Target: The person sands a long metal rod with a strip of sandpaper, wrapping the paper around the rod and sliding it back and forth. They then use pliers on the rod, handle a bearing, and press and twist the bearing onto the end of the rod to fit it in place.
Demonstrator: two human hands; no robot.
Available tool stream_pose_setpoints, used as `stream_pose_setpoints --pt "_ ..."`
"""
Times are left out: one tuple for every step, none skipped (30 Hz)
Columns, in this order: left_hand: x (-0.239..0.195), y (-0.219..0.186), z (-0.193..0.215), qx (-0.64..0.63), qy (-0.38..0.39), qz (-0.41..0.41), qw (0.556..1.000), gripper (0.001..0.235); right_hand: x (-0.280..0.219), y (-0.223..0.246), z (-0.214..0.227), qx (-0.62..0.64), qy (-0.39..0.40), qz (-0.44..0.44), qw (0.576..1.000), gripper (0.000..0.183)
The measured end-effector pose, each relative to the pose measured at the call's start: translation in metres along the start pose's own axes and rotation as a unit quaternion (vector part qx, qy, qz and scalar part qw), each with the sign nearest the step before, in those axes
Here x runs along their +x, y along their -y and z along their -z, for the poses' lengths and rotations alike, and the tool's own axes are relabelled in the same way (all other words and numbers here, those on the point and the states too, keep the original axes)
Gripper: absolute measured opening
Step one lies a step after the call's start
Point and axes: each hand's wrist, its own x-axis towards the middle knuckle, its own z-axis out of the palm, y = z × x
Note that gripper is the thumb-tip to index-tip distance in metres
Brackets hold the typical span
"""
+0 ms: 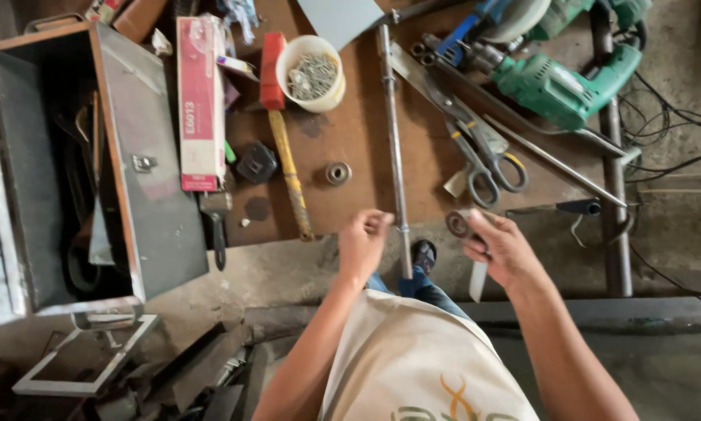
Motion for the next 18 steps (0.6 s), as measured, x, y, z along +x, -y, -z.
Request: stream_pose_setpoints --pt "-0.013 -0.01 -0.008 -0.104 0.078 0.044 0.99 0.038 -0.006 0.003 -0.006 -0.017 -0.013 -0.002 1.0 0.022" --pt "-0.025 -0.017 -0.017 -0.104 0.079 0.044 0.99 0.038 -0.007 -0.004 -0.002 -0.017 -0.014 -0.001 1.0 0.022" --pt "-0.036 -0.024 -0.026 -0.203 0.121 0.057 0.97 0.042 -0.007 -0.012 0.003 -0.048 -0.001 0.018 0.999 0.022" --pt "-0.045 -0.031 -0.032 -0.298 0.158 0.067 0.939 0.046 -0.004 -0.018 0.005 -0.08 0.016 0.038 0.996 0.023" --pt "-0.047 -0.037 -0.038 -0.297 0.156 0.065 0.94 0.046 -0.011 -0.013 -0.003 -0.079 0.018 0.041 0.996 0.023" --pt "-0.051 -0.043 -0.041 -0.405 0.184 0.083 0.892 0.046 -0.019 -0.008 -0.013 -0.161 0.014 0.046 0.986 0.025" --pt "-0.053 -0.048 -0.044 -0.507 0.209 0.1 0.83 0.046 -0.027 -0.003 -0.023 -0.242 0.009 0.052 0.969 0.028" --pt "-0.052 -0.047 -0.044 -0.506 0.208 0.098 0.831 0.046 -0.03 -0.003 -0.021 -0.241 0.011 0.054 0.969 0.028" --pt "-0.05 -0.045 -0.043 -0.508 0.195 0.105 0.832 0.043 -0.032 -0.002 -0.021 -0.245 0.057 0.103 0.962 0.031" --pt "-0.046 -0.044 -0.041 -0.509 0.183 0.111 0.834 0.041 -0.034 -0.001 -0.022 -0.248 0.103 0.151 0.951 0.035" --pt "-0.04 -0.044 -0.036 -0.507 0.184 0.109 0.835 0.041 -0.031 -0.004 -0.016 -0.246 0.103 0.154 0.951 0.035" --pt "-0.037 -0.044 -0.032 -0.453 0.142 0.112 0.873 0.04 -0.029 -0.008 -0.011 -0.234 0.099 0.12 0.96 0.035" --pt "-0.032 -0.043 -0.027 -0.396 0.099 0.115 0.906 0.039 -0.027 -0.012 -0.006 -0.222 0.096 0.086 0.967 0.036" --pt "-0.021 -0.025 -0.03 -0.395 0.104 0.114 0.906 0.039 -0.027 -0.017 -0.006 -0.22 0.092 0.088 0.967 0.036" --pt "-0.009 -0.008 -0.033 -0.339 0.061 0.06 0.937 0.036 -0.026 -0.021 -0.008 -0.225 0.081 0.101 0.966 0.039" --pt "0.008 0.007 -0.035 -0.28 0.018 0.001 0.96 0.033 -0.024 -0.023 -0.011 -0.229 0.069 0.118 0.964 0.045" --pt "0.023 0.014 -0.034 -0.28 0.023 -0.003 0.96 0.033 -0.024 -0.021 -0.018 -0.227 0.063 0.123 0.964 0.045" --pt "0.033 0.023 -0.036 -0.106 -0.079 -0.095 0.987 0.034 -0.027 -0.02 -0.023 -0.369 -0.01 0.099 0.924 0.047"
